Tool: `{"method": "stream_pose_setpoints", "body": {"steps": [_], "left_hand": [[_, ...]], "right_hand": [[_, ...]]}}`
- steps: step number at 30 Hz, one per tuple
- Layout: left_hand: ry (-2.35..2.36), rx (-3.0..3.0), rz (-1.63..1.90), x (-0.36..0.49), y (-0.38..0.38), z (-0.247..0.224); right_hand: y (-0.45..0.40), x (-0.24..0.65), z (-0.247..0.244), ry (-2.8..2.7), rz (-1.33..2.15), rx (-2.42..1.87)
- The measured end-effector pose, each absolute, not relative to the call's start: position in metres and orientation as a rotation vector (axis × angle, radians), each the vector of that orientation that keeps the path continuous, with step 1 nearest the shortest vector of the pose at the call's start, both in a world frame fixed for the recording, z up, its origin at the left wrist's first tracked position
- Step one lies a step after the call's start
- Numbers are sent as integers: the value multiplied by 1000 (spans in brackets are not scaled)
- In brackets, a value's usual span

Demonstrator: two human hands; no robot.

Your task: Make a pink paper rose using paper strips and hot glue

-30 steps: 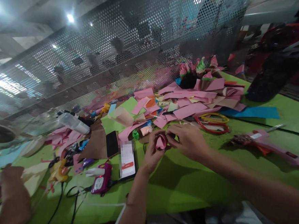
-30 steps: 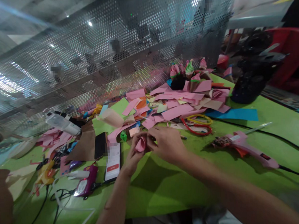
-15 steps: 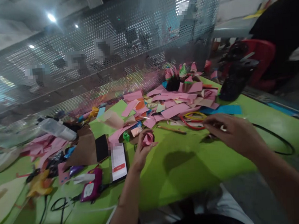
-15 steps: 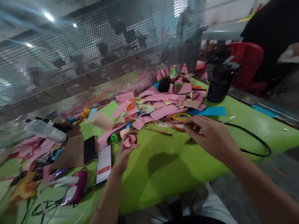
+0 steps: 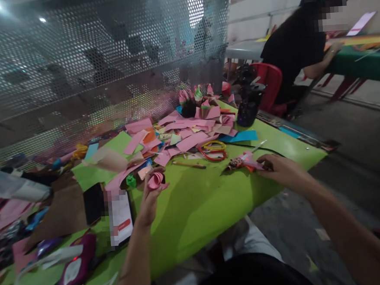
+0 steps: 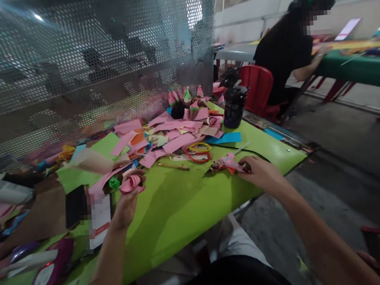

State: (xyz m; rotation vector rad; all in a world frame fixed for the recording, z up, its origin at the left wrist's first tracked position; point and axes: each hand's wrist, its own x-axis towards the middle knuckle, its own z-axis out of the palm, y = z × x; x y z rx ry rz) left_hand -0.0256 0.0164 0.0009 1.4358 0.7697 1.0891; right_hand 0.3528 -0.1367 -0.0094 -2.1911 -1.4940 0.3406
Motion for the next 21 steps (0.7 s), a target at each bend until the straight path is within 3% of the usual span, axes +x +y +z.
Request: {"method": "stream_pose_setpoints", "body": {"steps": [3, 11, 15, 21], "left_hand": [[768, 1448, 1081, -26, 14, 0], [712, 1424, 1027, -24, 6, 3], [737, 1379, 1028, -22, 3, 6], [731, 1383, 1021, -23, 5, 6]], "right_hand": [[-132, 356, -10, -1330, 518, -2144], [-129, 320, 4, -783, 1067, -1466], [-113, 288, 18, -768, 1304, -1336], [-91, 244, 37, -1010, 1348, -1313]]}}
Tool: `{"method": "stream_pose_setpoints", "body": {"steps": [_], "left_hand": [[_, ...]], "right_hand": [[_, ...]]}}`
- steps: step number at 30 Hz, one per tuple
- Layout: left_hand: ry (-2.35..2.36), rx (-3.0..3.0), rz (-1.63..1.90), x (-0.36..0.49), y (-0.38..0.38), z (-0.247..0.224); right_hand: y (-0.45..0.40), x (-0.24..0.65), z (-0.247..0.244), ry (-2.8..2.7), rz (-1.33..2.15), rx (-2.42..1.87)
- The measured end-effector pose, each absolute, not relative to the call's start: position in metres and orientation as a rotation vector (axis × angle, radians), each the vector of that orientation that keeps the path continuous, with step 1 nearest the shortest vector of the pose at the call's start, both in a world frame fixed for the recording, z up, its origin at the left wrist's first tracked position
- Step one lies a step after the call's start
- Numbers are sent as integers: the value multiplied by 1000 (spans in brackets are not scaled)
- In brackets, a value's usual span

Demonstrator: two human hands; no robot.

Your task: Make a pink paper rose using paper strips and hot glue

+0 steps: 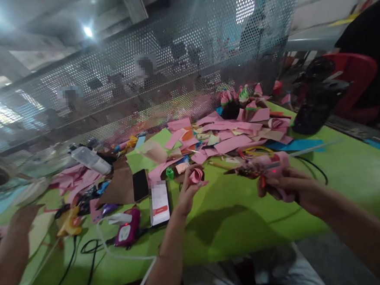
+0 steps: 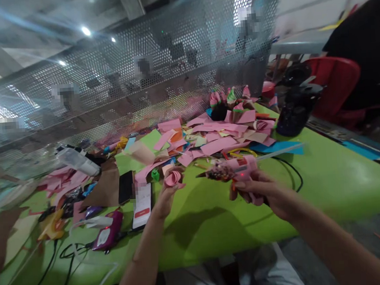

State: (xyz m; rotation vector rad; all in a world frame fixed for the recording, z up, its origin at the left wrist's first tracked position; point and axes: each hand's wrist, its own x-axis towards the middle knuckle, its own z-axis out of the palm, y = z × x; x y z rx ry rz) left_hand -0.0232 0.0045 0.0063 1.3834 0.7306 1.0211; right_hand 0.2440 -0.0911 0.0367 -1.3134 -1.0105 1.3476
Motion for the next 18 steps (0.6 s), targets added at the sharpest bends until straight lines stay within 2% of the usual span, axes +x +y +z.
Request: {"method": "stream_pose_setpoints", "body": {"steps": [9, 18], "left_hand": [[753, 1370, 996, -23, 3, 9], [754, 1367, 1006, -23, 4, 5]], "right_hand": [[-74, 212, 43, -1394, 1062, -1315], [-72, 201, 47, -1597, 953, -1249]]}}
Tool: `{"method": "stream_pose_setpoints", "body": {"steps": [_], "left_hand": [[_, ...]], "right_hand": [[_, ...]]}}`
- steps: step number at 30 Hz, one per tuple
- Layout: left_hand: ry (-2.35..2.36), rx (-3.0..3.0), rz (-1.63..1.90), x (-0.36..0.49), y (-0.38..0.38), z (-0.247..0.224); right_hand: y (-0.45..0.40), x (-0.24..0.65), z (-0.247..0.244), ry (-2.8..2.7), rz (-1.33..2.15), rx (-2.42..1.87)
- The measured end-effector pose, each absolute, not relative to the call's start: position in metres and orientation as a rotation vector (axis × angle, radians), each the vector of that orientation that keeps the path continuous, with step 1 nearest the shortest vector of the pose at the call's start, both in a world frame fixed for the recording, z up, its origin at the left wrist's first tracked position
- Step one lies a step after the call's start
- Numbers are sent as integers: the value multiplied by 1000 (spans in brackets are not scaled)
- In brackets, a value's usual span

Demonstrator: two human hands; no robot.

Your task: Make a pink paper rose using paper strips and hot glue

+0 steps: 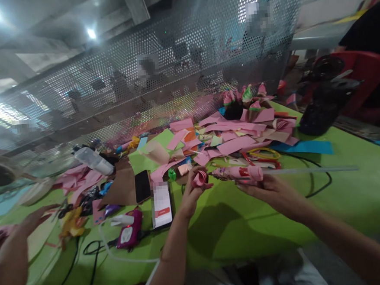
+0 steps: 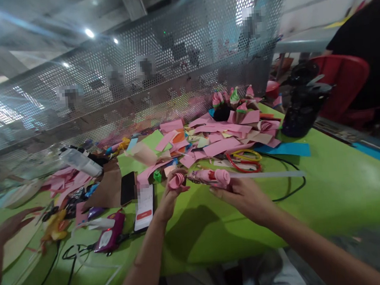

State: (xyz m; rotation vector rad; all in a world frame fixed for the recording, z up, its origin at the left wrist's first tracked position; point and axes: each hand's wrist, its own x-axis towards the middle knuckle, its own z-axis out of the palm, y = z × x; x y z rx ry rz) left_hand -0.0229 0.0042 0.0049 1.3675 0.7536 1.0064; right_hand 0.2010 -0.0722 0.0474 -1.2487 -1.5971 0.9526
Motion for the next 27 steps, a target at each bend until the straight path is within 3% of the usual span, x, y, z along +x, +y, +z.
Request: {"method": "stream_pose_setpoints", "body": {"steps": [27], "left_hand": [[777, 1378, 1003, -22, 4, 5]], "right_hand": [[-73, 198, 34, -2050, 67, -1413]]}}
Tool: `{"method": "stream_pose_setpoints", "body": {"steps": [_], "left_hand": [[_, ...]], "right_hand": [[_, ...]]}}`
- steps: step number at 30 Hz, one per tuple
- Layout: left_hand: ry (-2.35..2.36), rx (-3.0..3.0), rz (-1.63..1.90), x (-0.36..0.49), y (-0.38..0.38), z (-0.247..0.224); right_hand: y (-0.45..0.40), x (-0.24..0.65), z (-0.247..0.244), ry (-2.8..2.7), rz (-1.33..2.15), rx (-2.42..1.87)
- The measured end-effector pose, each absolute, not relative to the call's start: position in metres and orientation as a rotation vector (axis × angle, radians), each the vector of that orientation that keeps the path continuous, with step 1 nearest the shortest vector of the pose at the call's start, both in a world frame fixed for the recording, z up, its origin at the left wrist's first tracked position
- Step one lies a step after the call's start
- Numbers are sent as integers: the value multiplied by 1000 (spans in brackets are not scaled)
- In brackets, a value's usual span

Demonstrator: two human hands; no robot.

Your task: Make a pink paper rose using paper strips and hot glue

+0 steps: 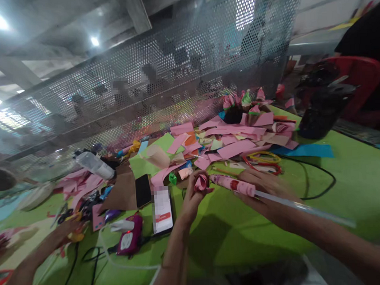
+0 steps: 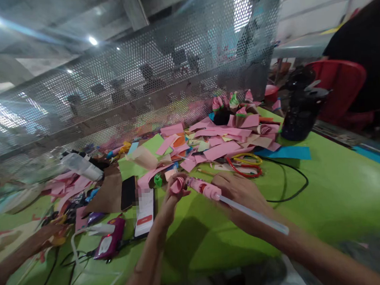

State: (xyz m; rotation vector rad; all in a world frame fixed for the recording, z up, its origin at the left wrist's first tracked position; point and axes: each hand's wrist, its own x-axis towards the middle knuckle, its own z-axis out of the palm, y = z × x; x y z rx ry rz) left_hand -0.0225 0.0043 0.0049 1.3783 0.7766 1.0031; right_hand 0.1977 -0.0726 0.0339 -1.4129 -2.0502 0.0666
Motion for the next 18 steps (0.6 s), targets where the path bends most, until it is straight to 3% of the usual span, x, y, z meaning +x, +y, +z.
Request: {"method": "stream_pose_setpoints", "body": {"steps": [9, 18], "left_hand": [[775, 1449, 994, -23, 2, 7], [774, 1448, 995, -23, 3, 7]], "right_hand": [[-72, 199, 34, -2085, -94, -1344], [-74, 200, 34, -2073, -10, -1354]]}}
